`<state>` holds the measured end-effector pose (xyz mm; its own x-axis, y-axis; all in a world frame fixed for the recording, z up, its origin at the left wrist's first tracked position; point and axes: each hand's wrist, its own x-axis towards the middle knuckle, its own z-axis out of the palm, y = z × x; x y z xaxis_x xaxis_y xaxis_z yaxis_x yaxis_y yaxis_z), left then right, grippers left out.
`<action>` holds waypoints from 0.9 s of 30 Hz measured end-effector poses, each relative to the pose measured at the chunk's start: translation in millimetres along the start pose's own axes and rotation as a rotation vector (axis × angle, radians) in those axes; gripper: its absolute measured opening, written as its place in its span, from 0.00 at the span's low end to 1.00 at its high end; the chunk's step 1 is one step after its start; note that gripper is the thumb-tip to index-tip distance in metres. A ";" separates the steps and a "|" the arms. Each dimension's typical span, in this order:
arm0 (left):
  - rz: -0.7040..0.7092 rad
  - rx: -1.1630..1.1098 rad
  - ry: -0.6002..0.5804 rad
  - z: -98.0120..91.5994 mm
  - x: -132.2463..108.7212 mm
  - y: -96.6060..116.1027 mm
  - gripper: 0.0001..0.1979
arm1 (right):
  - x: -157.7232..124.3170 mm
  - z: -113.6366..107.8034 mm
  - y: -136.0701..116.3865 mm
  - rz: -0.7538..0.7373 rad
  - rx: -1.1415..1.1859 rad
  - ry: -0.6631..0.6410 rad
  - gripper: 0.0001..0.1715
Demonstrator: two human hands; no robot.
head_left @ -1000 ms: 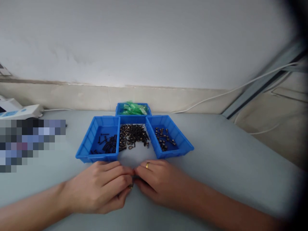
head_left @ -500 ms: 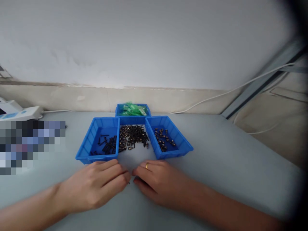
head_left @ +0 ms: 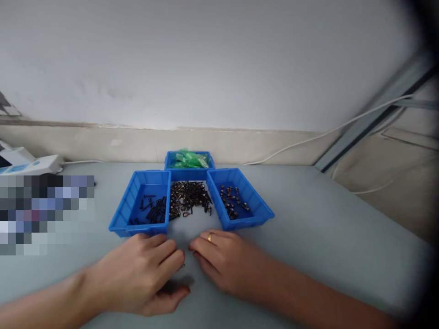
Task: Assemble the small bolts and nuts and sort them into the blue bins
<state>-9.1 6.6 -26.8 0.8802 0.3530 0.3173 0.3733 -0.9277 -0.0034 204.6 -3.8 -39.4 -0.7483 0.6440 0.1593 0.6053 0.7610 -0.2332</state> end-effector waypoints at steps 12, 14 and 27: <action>0.188 0.122 -0.005 -5.2 -0.6 -3.1 0.13 | 0.7 -0.4 -1.0 0.037 -0.003 0.053 0.05; 0.207 0.163 0.080 -16.0 -1.7 -5.7 0.14 | 0.7 -1.1 -1.2 0.059 0.000 0.071 0.05; -0.130 0.538 0.229 -24.0 -3.3 -35.7 0.09 | 0.1 3.2 -1.0 0.190 -0.145 0.085 0.15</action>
<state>-32.4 35.7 -5.0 0.7537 0.3690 0.5438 0.6226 -0.6659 -0.4111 203.0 -4.8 -42.3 -0.5957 0.7761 0.2070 0.7702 0.6250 -0.1271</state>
